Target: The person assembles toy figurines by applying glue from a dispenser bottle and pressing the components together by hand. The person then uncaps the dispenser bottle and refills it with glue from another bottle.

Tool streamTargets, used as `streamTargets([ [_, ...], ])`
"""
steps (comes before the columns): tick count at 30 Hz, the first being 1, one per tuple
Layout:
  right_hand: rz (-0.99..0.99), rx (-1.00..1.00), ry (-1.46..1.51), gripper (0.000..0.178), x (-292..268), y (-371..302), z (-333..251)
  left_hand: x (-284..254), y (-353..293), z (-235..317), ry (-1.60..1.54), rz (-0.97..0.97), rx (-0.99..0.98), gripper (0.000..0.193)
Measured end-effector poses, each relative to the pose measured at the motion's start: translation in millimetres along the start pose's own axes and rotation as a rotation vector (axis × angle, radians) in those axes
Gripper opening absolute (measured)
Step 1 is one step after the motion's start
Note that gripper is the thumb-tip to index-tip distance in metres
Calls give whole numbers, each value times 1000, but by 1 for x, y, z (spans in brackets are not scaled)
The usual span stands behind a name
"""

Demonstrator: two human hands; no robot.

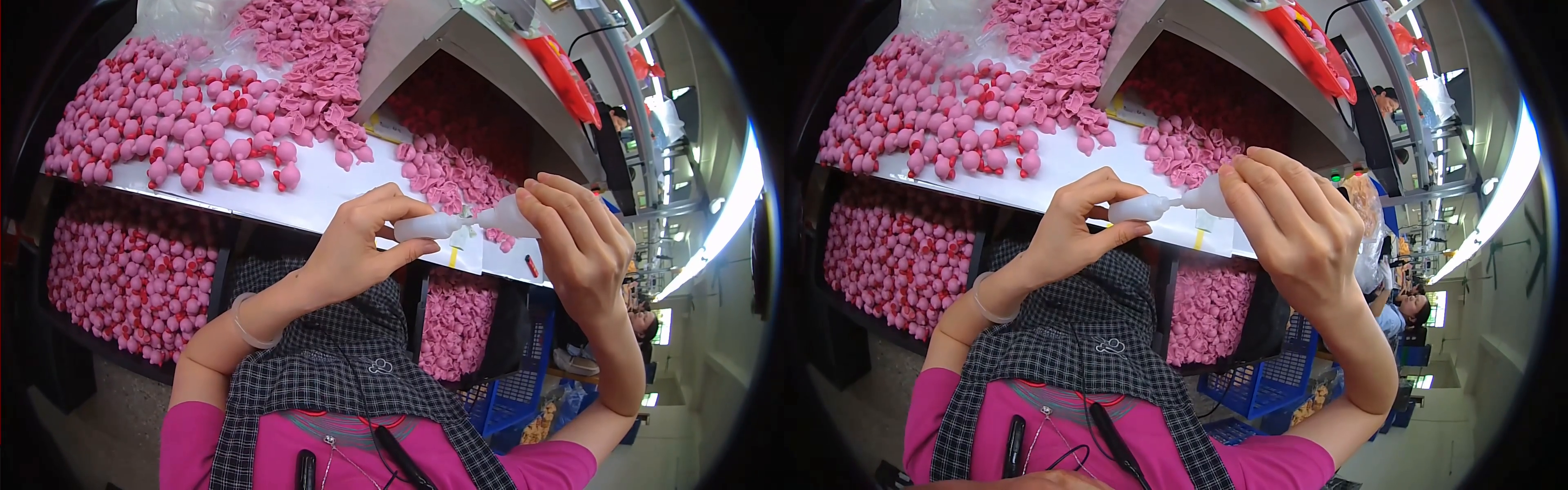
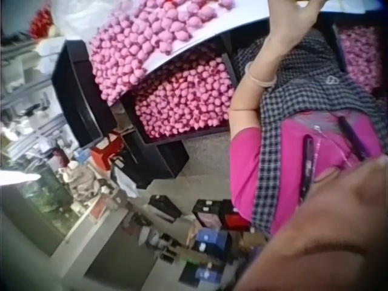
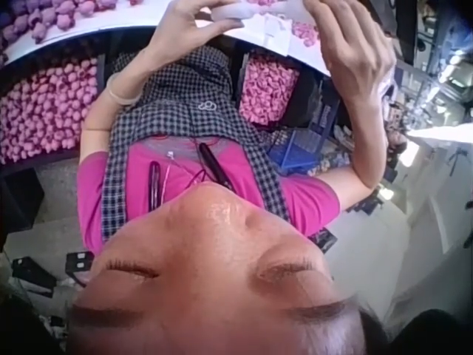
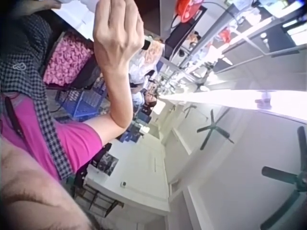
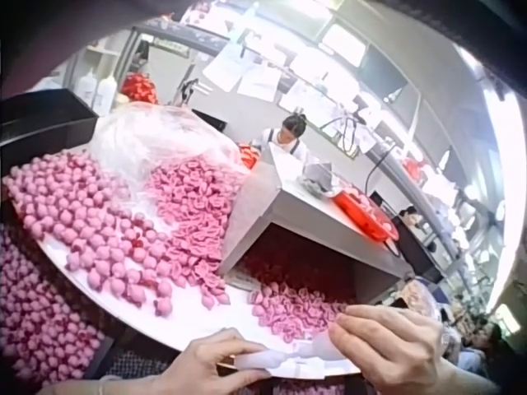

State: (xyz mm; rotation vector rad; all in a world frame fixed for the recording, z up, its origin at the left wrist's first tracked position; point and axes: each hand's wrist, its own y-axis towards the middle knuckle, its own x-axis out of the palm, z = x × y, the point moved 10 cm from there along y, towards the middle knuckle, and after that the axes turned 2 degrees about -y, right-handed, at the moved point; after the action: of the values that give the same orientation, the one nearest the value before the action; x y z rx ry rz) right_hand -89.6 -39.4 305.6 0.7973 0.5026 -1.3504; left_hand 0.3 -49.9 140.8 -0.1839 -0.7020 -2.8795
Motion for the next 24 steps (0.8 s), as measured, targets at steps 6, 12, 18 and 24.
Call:
streamTargets([
  [6, -9, 26, 47, 28, 0, 3, 0, 1, 0, -1, -5, -8, -5, 30],
  [12, -4, 58, 31, 30, -1, 2, 2, -1, 0, 0, 9, -3, -11, 28],
  [18, -22, 33, 12, 27, -1, 1, 0, -1, 0, -1, -3, -1, -23, 27],
  [24, -31, 31, 23, 25, -2, 1, 0, 1, 0, -2, -7, -12, -20, 28],
])
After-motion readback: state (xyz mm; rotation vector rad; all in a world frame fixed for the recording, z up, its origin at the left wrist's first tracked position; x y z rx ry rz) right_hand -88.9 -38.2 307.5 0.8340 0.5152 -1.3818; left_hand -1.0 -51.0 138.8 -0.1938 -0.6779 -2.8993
